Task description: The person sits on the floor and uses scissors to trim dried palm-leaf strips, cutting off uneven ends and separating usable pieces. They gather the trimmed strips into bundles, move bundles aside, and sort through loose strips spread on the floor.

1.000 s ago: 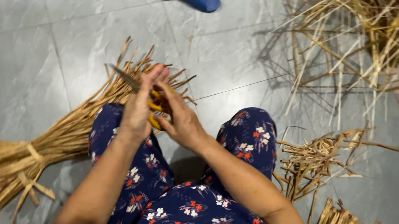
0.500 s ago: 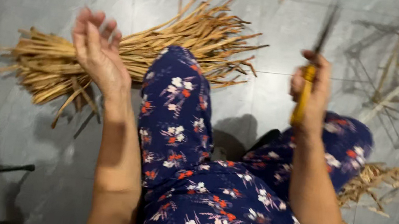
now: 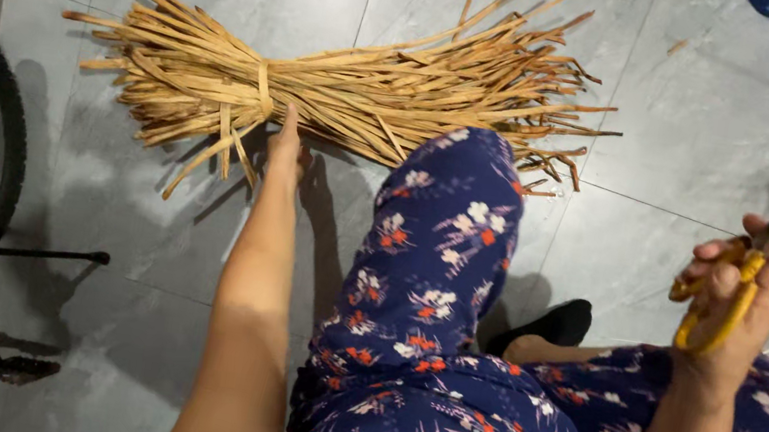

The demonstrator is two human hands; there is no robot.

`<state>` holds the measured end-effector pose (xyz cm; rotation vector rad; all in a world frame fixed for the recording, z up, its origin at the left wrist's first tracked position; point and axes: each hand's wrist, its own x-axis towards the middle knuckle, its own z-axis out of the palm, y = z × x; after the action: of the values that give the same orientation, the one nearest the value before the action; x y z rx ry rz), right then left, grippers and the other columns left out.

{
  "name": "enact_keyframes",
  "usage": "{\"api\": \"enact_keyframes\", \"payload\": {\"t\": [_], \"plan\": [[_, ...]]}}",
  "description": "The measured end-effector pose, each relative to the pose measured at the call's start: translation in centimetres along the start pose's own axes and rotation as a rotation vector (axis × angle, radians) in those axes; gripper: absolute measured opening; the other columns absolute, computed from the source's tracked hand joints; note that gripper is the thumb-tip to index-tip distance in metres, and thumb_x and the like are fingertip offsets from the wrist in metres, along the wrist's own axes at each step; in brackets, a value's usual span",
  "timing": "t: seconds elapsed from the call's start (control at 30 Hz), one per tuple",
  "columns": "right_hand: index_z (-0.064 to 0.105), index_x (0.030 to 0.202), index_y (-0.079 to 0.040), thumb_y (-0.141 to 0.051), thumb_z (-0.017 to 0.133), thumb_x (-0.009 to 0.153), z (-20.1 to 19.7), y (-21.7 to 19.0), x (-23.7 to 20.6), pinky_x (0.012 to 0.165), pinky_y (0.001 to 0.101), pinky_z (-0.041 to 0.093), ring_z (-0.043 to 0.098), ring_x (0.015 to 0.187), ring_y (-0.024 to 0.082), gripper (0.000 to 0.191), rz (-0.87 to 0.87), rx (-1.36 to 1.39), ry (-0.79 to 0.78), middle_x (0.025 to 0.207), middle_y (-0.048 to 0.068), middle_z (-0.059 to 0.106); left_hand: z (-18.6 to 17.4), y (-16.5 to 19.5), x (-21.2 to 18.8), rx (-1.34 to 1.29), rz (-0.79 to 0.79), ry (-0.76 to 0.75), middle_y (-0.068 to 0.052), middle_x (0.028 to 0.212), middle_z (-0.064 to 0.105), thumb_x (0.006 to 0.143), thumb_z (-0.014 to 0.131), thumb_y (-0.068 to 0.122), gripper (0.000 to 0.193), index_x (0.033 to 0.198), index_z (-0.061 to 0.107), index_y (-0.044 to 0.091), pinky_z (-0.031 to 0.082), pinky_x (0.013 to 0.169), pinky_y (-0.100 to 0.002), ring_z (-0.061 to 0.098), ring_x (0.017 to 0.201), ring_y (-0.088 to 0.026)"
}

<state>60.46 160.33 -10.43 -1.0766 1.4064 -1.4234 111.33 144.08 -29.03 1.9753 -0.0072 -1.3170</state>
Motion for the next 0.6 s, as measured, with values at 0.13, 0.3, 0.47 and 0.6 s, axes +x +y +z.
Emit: {"api": "enact_keyframes", "payload": {"t": [0.13, 0.3, 0.47, 0.6], "plan": [[0.043, 0.149, -0.002, -0.032, 0.071, 0.112, 0.7, -0.8, -0.9, 0.075, 0.0250, 0.051, 0.057, 0.087, 0.012, 0.055, 0.035, -0.034, 0.012, 0.107, 0.006, 0.058, 1.4, 1.2, 2.1, -0.365, 0.083, -0.003, -0.007, 0.122, 0.067, 0.078, 0.074, 0.075, 0.093, 0.133, 0.059, 0.001, 0.053, 0.069, -0.040, 0.067, 0.099, -0.022], [0.044, 0.148, -0.001, -0.029, 0.071, 0.111, 1.1, -1.7, -1.9, 0.077, 0.0264, 0.051, 0.060, 0.093, 0.013, 0.054, 0.106, -0.025, 0.041, 0.111, 0.008, 0.060, 1.9, 2.4, 4.1, -0.653, 0.124, -0.054, -0.013, 0.139, 0.063, 0.077, 0.079, 0.058, 0.087, 0.139, 0.053, 0.002, 0.057, 0.099, -0.055, 0.067, 0.122, -0.032], [0.045, 0.147, 0.000, -0.025, 0.070, 0.107, 1.6, -2.4, -2.3, 0.075, 0.0282, 0.049, 0.060, 0.088, 0.014, 0.053, 0.167, 0.029, 0.083, 0.110, 0.009, 0.063, 1.0, 3.8, 5.3, -0.799, 0.053, -0.475, -0.009, 0.137, 0.066, 0.085, 0.074, 0.049, 0.068, 0.139, 0.059, 0.011, 0.056, 0.103, -0.049, 0.066, 0.121, -0.028], [0.045, 0.153, 0.001, -0.024, 0.069, 0.107, 2.2, -2.9, -1.9, 0.077, 0.0277, 0.050, 0.059, 0.090, 0.013, 0.058, 0.141, 0.032, 0.048, 0.111, 0.009, 0.062, 1.5, 6.5, 4.6, -0.769, 0.121, -0.511, -0.009, 0.138, 0.066, 0.088, 0.074, 0.044, 0.064, 0.140, 0.059, 0.010, 0.055, 0.105, -0.048, 0.065, 0.124, -0.028]]}}
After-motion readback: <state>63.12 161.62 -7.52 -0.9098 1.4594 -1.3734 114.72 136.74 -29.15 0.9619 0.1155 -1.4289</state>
